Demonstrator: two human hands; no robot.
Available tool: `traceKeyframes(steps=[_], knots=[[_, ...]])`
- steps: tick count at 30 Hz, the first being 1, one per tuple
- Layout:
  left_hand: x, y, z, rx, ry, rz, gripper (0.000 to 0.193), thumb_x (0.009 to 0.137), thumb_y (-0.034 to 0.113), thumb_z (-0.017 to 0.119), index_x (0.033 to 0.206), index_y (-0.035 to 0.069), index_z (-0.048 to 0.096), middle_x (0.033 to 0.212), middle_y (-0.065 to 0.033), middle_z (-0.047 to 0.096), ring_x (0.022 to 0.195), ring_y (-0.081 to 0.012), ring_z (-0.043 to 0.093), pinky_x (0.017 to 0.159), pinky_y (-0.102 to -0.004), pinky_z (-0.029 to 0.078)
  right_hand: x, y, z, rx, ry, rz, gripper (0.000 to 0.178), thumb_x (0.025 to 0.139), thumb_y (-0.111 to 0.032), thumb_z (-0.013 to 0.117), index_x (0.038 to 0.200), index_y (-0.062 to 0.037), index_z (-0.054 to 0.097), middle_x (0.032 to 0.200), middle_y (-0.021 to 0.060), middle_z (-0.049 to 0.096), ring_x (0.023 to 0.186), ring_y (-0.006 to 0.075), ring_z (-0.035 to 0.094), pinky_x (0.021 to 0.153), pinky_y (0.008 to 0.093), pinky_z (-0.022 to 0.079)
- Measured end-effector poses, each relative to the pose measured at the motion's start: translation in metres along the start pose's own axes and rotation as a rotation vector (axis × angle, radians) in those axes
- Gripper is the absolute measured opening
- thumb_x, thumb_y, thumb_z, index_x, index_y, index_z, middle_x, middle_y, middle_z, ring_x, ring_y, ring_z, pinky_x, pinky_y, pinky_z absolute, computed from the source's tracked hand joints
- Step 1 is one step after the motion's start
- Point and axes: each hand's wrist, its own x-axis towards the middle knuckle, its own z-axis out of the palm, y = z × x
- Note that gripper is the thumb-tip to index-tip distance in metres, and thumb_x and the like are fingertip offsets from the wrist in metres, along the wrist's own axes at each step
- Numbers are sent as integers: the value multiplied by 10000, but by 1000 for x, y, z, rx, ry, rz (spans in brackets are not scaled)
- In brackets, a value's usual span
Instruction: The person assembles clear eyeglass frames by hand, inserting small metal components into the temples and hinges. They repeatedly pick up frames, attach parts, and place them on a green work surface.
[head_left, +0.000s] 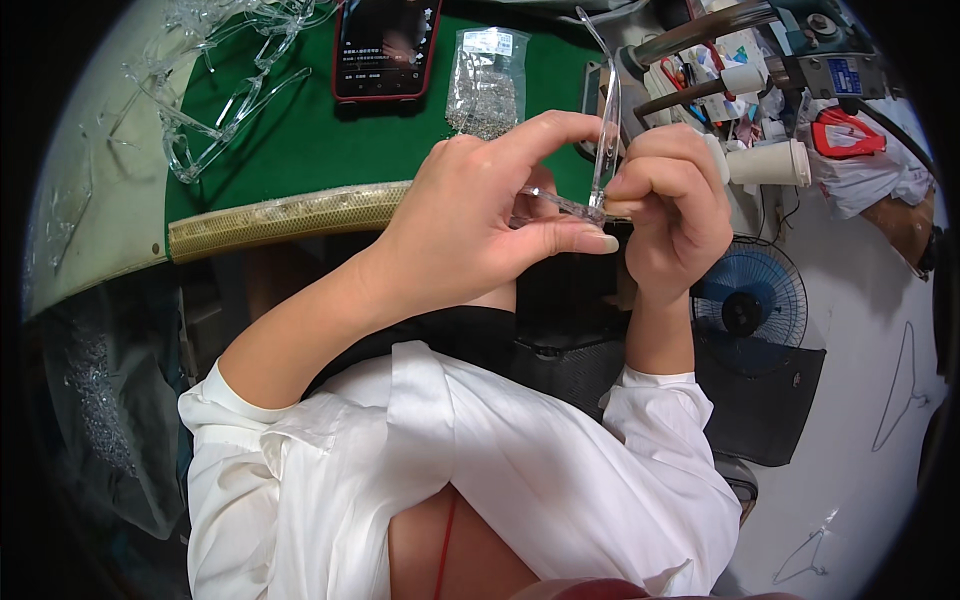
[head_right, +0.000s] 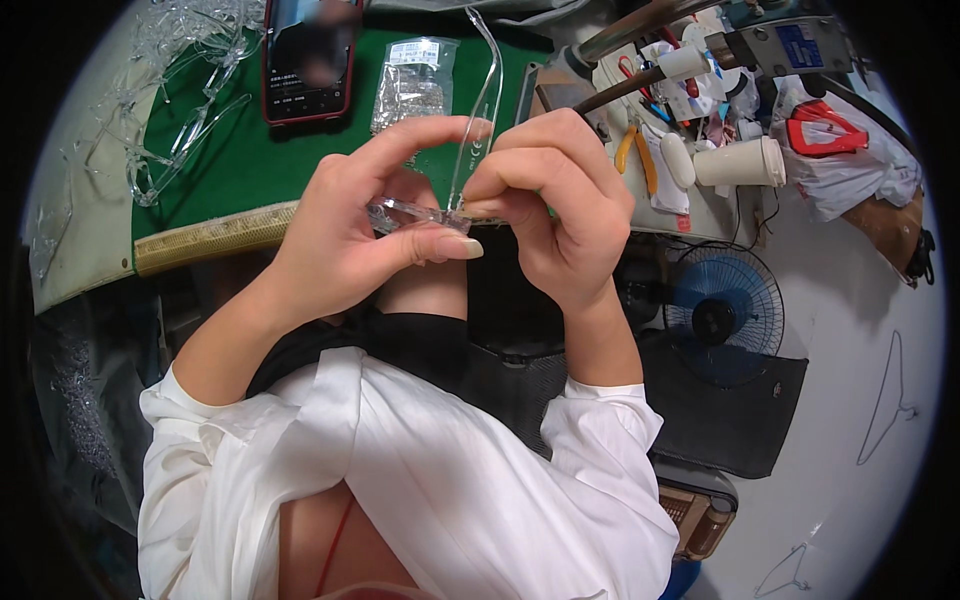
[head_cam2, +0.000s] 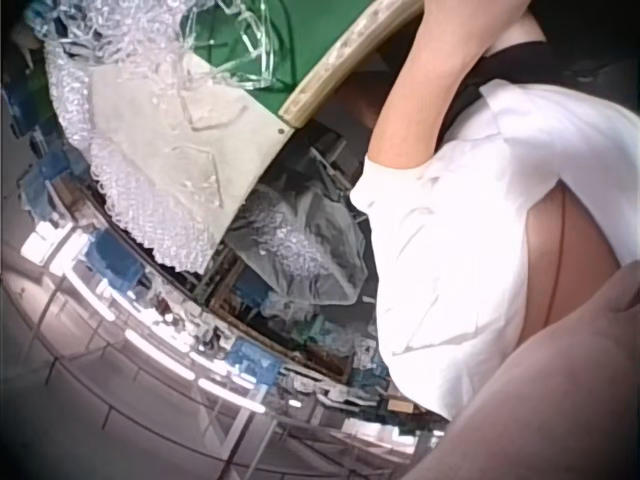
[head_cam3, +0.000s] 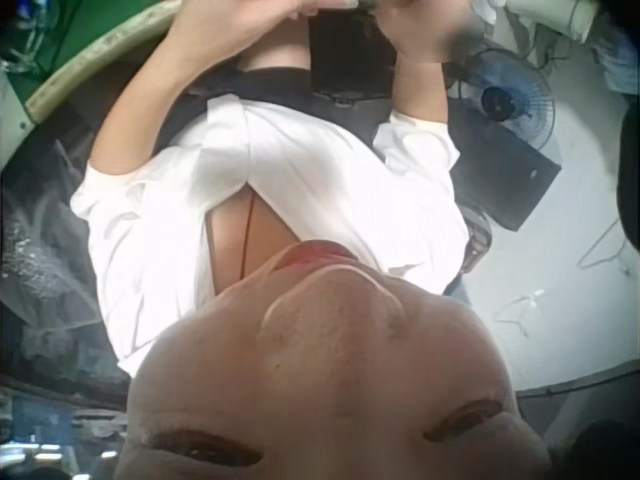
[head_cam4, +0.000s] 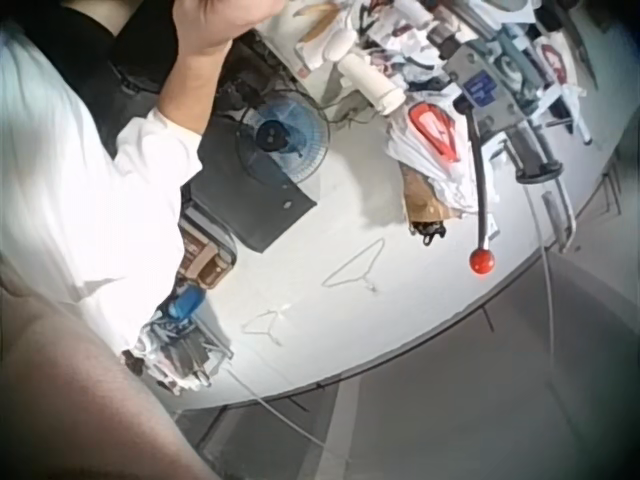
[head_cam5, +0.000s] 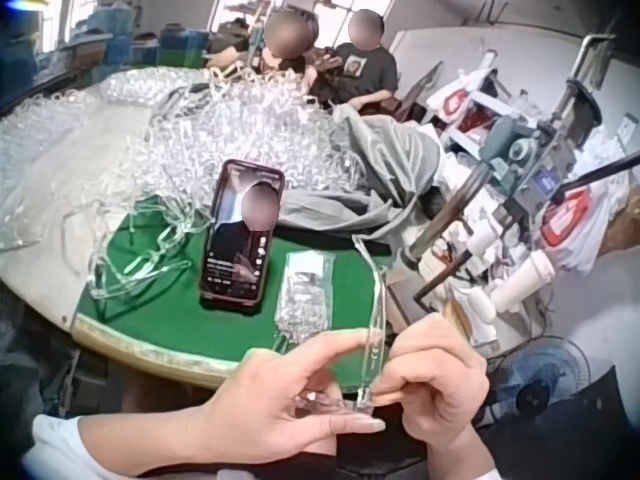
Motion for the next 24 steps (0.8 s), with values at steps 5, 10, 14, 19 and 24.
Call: traceKeyframes(steps=[5, 10, 14, 19, 24], knots=[[0, -2, 0, 70, 24, 47, 676, 685, 112, 829, 1285, 52, 525, 792, -42, 670, 633, -74, 605, 599, -217, 473, -4, 2, 1, 31, 21, 76, 150, 767, -116, 737, 811, -3, 649, 760, 77, 593, 652, 163, 557, 552, 243, 422], [0, -7, 2, 191, 74, 139, 686, 690, 128, 832, 1293, 51, 514, 668, -54, 639, 596, -105, 624, 576, -227, 470, -5, 0, 3, 83, 34, 144, 146, 776, -112, 734, 810, -3, 644, 771, 80, 603, 665, 159, 564, 559, 238, 430], [0, -9, 3, 228, 80, 155, 687, 691, 126, 831, 1293, 46, 513, 677, -56, 644, 592, -108, 627, 569, -226, 468, -6, 1, 2, 100, 18, 162, 151, 780, -106, 734, 802, 5, 634, 777, 79, 605, 669, 156, 564, 559, 235, 430], [-1, -7, 4, 121, 61, 109, 673, 701, 123, 825, 1293, 46, 514, 674, -45, 633, 586, -90, 599, 576, -213, 452, -8, 3, 6, 134, 47, 154, 164, 811, -122, 712, 800, 8, 614, 776, 82, 595, 668, 161, 554, 563, 240, 429], [0, -5, 5, -31, 44, 32, 657, 714, 116, 816, 1293, 42, 514, 677, -15, 618, 608, -58, 565, 595, -202, 438, -9, 3, 8, 139, 52, 160, 166, 835, -130, 690, 802, 7, 602, 776, 86, 590, 671, 169, 550, 579, 249, 436]])
